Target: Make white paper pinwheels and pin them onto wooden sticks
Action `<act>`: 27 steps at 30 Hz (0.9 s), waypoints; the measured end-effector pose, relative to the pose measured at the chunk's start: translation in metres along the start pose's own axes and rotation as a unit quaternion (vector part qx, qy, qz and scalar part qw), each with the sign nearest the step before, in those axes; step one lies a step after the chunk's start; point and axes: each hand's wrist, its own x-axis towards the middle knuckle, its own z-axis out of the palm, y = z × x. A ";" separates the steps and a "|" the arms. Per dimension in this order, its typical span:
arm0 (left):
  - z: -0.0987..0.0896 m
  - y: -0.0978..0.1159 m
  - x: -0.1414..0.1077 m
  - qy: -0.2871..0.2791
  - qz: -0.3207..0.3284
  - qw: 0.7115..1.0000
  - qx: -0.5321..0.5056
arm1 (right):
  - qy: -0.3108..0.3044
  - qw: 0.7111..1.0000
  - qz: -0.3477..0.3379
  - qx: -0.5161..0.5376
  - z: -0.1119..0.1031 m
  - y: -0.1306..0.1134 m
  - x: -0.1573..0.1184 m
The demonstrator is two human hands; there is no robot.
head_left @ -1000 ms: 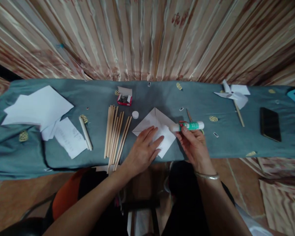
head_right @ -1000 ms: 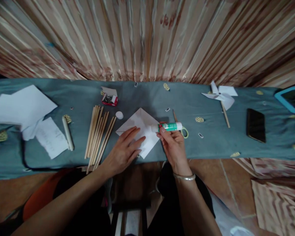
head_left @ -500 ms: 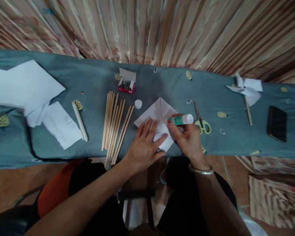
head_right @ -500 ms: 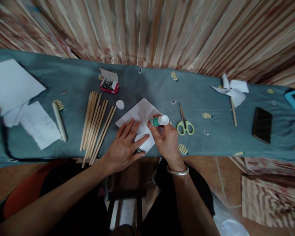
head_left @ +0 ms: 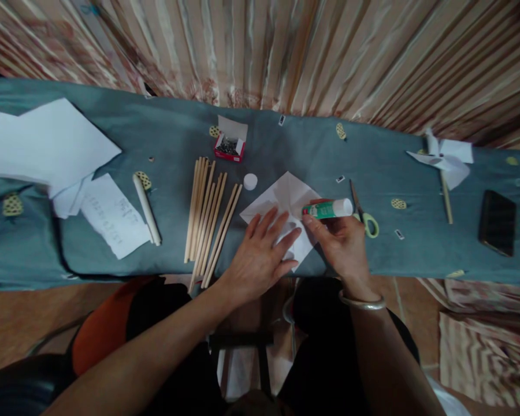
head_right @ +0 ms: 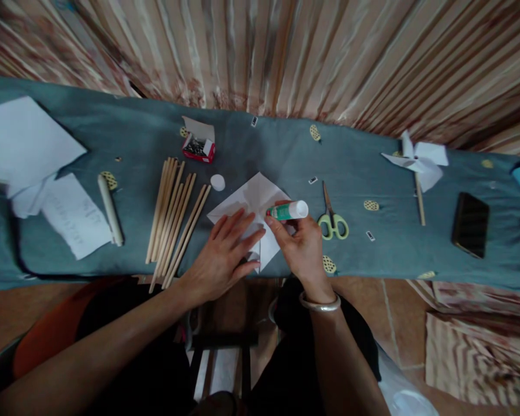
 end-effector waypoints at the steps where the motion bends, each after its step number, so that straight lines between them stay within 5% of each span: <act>1: -0.003 -0.001 0.002 0.022 0.001 1.000 -0.018 | -0.003 0.999 0.014 0.049 -0.001 0.000 0.000; 6: -0.011 -0.006 0.012 0.134 -0.028 0.980 -0.141 | -0.044 0.967 0.094 0.233 -0.002 0.000 -0.005; 12: -0.009 -0.002 0.022 0.139 -0.103 0.926 -0.335 | -0.096 0.944 0.120 0.291 0.003 -0.007 -0.013; 27: -0.014 -0.006 0.021 0.166 -0.130 0.915 -0.343 | -0.002 0.955 0.093 0.281 -0.014 0.007 -0.010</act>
